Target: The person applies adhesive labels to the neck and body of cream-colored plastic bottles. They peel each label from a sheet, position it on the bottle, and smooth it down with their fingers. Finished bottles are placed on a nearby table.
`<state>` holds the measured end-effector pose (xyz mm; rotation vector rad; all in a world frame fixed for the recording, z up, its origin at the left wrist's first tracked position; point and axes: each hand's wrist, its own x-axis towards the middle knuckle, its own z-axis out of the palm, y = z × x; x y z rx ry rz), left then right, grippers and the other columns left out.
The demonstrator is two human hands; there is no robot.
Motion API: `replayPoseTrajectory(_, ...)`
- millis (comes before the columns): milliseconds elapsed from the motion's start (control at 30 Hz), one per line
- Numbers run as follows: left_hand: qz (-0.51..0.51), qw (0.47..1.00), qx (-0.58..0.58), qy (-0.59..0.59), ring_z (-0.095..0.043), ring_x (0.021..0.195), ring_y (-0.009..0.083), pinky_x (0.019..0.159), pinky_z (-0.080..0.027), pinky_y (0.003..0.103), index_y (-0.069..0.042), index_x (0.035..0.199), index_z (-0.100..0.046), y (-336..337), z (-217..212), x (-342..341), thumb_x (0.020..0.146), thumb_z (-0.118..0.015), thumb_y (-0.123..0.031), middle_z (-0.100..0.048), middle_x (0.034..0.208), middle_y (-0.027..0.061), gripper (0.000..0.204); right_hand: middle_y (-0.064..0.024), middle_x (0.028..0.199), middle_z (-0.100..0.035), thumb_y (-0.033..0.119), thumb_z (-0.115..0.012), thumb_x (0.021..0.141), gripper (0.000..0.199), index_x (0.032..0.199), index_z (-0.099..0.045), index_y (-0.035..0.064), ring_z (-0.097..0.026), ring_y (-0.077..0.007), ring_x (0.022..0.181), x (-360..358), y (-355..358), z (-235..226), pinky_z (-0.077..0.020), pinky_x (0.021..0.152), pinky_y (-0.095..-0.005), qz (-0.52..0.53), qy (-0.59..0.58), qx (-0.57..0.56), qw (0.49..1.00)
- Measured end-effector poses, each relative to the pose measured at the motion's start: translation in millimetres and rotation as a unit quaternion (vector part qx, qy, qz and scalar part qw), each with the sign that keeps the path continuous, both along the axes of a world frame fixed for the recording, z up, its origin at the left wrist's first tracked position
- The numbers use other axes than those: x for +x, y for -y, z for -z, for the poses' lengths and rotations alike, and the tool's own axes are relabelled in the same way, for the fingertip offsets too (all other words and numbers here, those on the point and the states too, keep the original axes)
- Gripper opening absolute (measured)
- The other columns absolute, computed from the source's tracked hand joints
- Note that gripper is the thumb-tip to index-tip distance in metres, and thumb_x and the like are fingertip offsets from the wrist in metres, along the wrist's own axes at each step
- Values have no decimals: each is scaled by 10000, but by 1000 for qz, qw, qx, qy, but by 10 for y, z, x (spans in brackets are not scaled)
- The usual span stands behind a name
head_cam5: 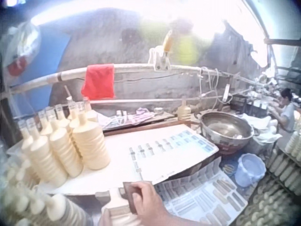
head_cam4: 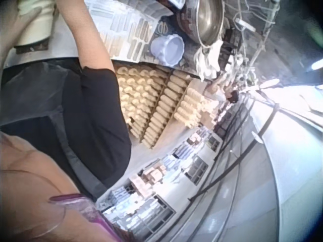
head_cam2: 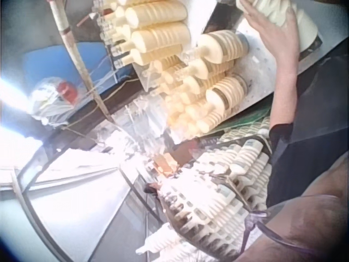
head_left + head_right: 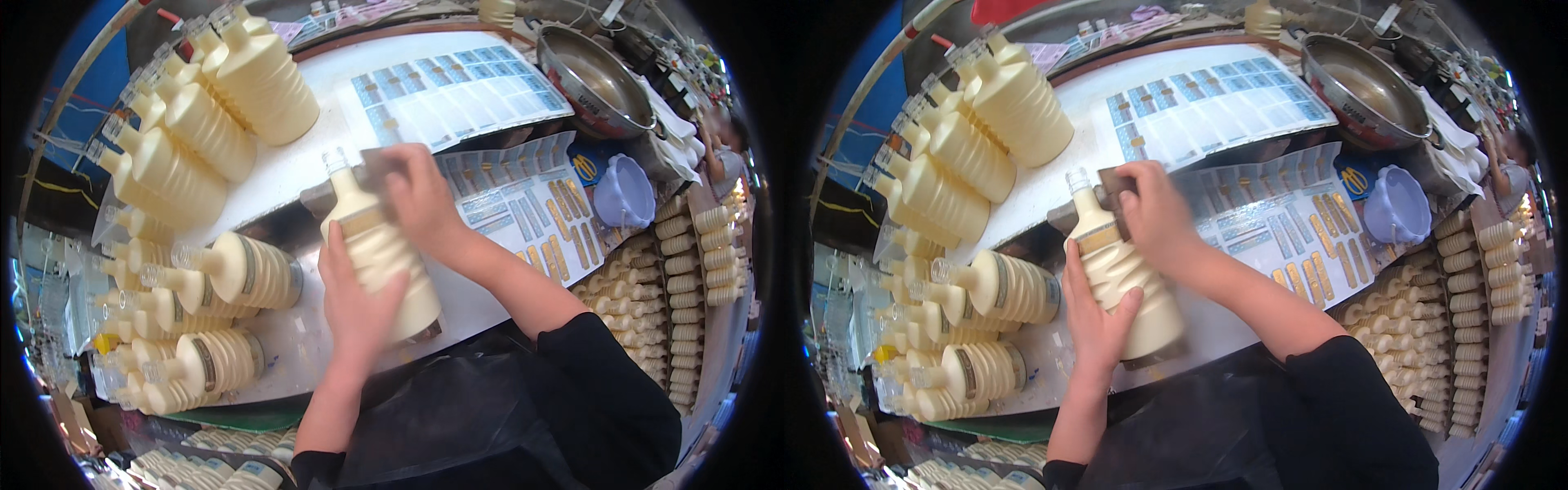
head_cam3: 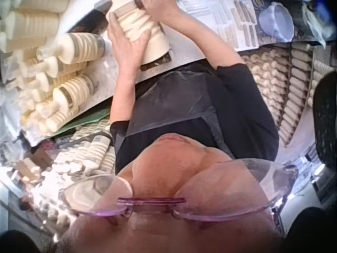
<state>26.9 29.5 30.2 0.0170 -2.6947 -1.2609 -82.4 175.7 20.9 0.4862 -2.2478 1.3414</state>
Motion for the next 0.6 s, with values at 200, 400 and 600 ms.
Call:
replayPoseTrajectory(200,-21,995,90,32,-447,1390,389,1173,-356,459,-21,1654,-129,33,42,8,799,-803,-417,-372,1534,275,1159,-206,1273,-575,64,-541,992,327,1307,-502,-14,-584,-378,1189,-35,-109,8,-447,1055,-433,-38,72,-121,989)
replayPoseTrajectory(400,-26,988,146,39,-454,1394,349,1176,-363,431,5,1645,-119,38,126,-2,789,-773,-302,-363,1554,252,1121,-219,1327,-586,77,-580,990,397,1367,-464,34,-603,-412,1185,-66,-54,10,-470,1030,-453,-44,48,-74,995)
replayPoseTrajectory(600,-32,937,335,90,-453,1391,300,1174,-373,413,3,1638,-133,4,121,72,800,-701,-121,-388,1534,211,1020,-178,1210,-706,49,-650,942,331,1272,-624,32,-697,-316,1109,-185,-481,-228,-538,954,-368,-81,118,-101,984)
